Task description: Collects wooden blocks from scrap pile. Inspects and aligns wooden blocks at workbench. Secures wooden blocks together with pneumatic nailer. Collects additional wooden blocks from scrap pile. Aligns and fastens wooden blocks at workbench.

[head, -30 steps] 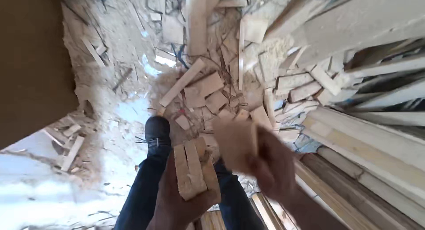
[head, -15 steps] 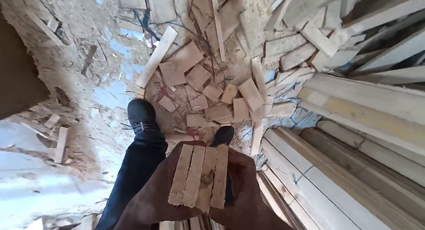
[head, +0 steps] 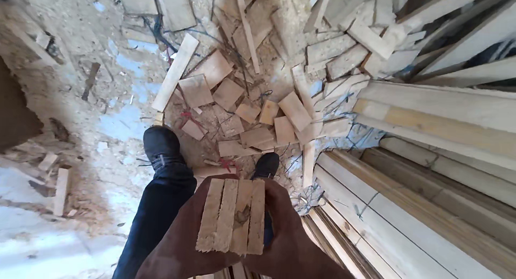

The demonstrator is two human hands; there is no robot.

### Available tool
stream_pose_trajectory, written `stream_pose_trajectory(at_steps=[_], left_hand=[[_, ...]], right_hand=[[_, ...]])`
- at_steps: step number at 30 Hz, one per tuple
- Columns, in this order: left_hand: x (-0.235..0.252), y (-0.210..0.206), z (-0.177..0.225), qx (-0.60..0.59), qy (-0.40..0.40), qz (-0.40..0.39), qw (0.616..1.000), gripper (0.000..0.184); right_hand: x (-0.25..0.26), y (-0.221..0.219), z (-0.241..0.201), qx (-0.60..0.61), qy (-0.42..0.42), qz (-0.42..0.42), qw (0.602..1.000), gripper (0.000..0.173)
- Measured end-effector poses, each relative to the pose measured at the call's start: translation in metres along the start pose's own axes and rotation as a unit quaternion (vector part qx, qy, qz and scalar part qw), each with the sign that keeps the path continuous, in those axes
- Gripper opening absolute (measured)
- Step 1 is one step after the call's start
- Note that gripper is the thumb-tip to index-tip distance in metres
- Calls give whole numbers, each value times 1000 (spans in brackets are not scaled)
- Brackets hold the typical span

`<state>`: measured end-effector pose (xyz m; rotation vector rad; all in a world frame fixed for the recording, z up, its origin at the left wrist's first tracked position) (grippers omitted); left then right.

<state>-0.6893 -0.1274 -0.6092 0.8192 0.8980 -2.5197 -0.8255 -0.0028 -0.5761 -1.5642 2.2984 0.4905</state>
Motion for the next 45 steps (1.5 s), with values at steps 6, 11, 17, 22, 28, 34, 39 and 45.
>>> stream_pose_trajectory(at_steps=[6,11,17,22,28,34,39,45], left_hand=[[3,3,-15,51,74,142,986,93],[6,-6,-17,39,107,108,988,94],[15,-17,-12,80,210,61,973,96],[17,-18,-11,102,198,52,974,102],[20,-18,-7,107,207,52,971,100],[23,-16,-6,112,225,32,967,103],[22,-9,-11,92,209,14,974,107],[17,1,0,53,175,10,983,113]], right_hand=[[10,32,93,37,-172,26,984,99],[34,97,196,-299,-307,91,899,102],[115,180,231,-474,-275,87,832,98],[171,196,262,-513,-264,-14,817,105],[183,186,269,-536,-264,-36,801,104],[187,183,264,-551,-277,-45,786,104],[191,165,241,-553,-279,-7,785,100],[218,52,193,-516,-137,-17,845,103]])
Point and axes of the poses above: each hand's wrist, its own x-axis towards the middle knuckle, its own y-axis out of the back of the hand, z = x × y, the point moved 5 cm from there along x, towards the middle knuckle, and after that the axes turned 10 degrees about y, right-handed, at the moved point
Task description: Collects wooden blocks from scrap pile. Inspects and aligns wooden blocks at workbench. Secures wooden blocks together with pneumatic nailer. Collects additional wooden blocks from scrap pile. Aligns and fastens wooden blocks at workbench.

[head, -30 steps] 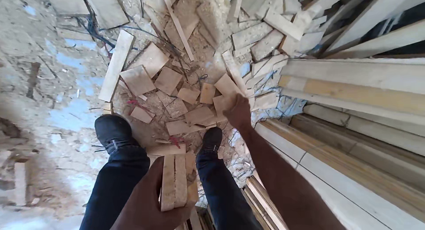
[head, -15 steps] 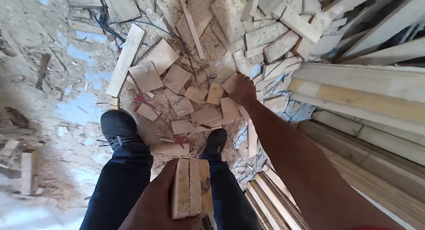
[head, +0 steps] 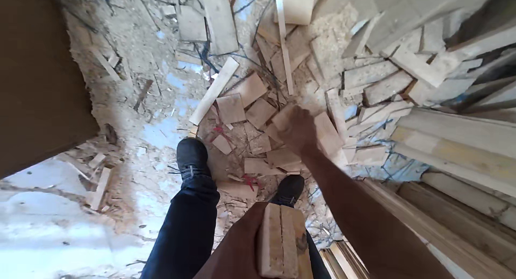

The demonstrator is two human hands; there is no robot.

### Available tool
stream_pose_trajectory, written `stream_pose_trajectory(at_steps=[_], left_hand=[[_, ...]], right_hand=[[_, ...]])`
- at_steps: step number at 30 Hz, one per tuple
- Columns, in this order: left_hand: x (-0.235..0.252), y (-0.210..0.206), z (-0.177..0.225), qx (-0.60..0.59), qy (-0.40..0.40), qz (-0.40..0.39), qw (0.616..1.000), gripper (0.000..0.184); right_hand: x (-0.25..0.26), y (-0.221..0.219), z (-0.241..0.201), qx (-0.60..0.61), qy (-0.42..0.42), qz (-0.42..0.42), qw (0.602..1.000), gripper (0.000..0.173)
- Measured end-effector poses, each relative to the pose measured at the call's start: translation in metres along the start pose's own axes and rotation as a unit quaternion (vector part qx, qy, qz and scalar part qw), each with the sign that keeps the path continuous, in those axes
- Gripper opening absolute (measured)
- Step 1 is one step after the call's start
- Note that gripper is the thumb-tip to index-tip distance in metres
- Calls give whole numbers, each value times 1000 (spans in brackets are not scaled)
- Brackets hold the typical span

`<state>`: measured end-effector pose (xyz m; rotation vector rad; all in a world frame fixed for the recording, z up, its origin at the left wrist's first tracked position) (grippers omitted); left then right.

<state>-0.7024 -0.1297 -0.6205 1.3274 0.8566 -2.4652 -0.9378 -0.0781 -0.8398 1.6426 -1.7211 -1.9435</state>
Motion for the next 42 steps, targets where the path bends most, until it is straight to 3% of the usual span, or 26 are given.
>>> stream_pose_trajectory(at_steps=[2,4,6,10,15,18,24,35,39,41,42], left_hand=[[-6,8,5,-43,-24,8,999,111],[-14,17,7,-133,-85,13,987,101],[-24,27,6,-189,-134,13,973,92],[-44,48,2,-219,-226,20,949,85],[-51,58,14,-221,-214,28,951,84],[-53,66,16,-217,-223,28,950,93],[-58,78,23,-269,-208,9,940,94],[-60,83,32,-236,-224,36,945,93],[-63,79,17,-250,-219,39,942,69],[-69,74,6,-270,-232,36,934,51],[-71,70,0,-274,-256,20,927,49]], right_hand=[[-2,-3,-58,76,-23,-30,996,102],[-1,1,-110,129,-86,-143,978,101],[5,-33,-136,128,-86,11,988,101],[23,-70,-168,91,-141,40,985,109],[38,-78,-180,55,-172,50,982,103],[43,-76,-186,44,-187,50,980,102],[50,-78,-190,14,-208,27,978,107],[59,-76,-190,3,-210,2,978,118],[42,-37,-180,78,-172,-29,982,119],[-5,-2,-171,97,-129,-26,987,111],[-42,20,-167,100,-88,-28,991,99]])
Point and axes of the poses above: each hand's wrist, its own x-axis towards the middle knuckle, its own y-axis out of the back of the hand, z = x × y, the point moved 5 cm from there along x, towards the middle knuckle, and after that the axes turned 10 degrees about y, right-handed, at the moved point
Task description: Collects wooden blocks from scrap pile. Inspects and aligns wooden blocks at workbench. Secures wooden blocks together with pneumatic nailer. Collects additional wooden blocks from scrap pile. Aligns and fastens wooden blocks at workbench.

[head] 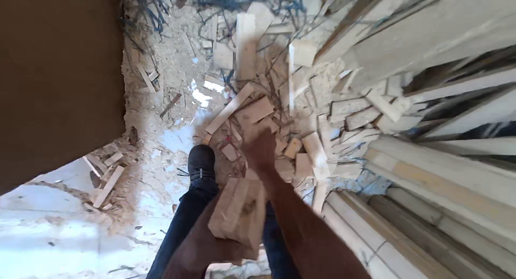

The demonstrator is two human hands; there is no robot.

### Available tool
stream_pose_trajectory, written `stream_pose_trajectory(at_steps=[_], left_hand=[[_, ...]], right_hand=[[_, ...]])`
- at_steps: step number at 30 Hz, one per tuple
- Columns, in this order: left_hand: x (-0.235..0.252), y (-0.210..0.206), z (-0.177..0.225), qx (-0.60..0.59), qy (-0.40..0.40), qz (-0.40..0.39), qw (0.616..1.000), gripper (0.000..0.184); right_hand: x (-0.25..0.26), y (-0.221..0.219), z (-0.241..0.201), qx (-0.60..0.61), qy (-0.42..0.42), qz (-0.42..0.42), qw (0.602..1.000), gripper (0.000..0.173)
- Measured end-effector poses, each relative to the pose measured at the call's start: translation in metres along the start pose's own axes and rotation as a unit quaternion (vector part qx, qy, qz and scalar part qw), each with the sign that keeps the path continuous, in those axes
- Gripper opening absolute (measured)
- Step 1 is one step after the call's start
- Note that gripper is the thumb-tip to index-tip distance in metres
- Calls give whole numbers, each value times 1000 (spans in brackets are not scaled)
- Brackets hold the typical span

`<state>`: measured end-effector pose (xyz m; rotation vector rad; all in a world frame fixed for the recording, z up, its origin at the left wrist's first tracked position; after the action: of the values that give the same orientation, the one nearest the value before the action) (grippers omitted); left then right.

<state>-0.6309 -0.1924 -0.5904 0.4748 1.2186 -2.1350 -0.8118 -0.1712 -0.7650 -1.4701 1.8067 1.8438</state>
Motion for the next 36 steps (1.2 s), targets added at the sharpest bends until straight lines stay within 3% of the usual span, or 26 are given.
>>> stream_pose_trajectory(at_steps=[2,5,7,10,14,18,21,26,31,36], left_hand=[[-5,-7,-4,-52,0,11,999,44],[-47,-35,11,-155,51,65,984,41],[-93,-67,44,-165,28,26,986,41],[-167,-115,110,-124,-44,-15,991,44],[-299,-180,172,-66,-202,-6,977,46],[-445,-245,177,7,-309,116,944,71],[-542,-274,170,105,-337,215,911,94],[-685,-281,145,183,-358,329,854,94],[-815,-230,93,130,-363,441,811,103],[-939,-144,40,2,-368,501,783,110]], right_hand=[[-78,49,15,-18,72,-41,996,86],[-206,128,69,-42,30,-73,996,105],[-284,187,108,-46,22,-42,998,106],[-352,266,141,-75,40,-17,996,105],[-396,322,137,-131,102,-10,986,119],[-467,351,77,-124,210,-24,969,117],[-533,355,15,-99,306,-74,944,119],[-657,327,-89,-78,496,-128,855,119],[-801,261,-187,22,605,-225,763,122],[-932,145,-282,61,667,-303,678,114]])
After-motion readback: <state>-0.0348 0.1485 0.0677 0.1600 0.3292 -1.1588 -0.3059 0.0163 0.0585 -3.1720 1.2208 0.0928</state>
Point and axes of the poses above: each hand's wrist, its own x-axis towards the middle knuckle, its own y-axis out of the back of the hand, z = x × y, the point moved 5 cm from there along x, towards the middle knuckle, and after that the axes turned 10 degrees about y, right-handed, at the moved point
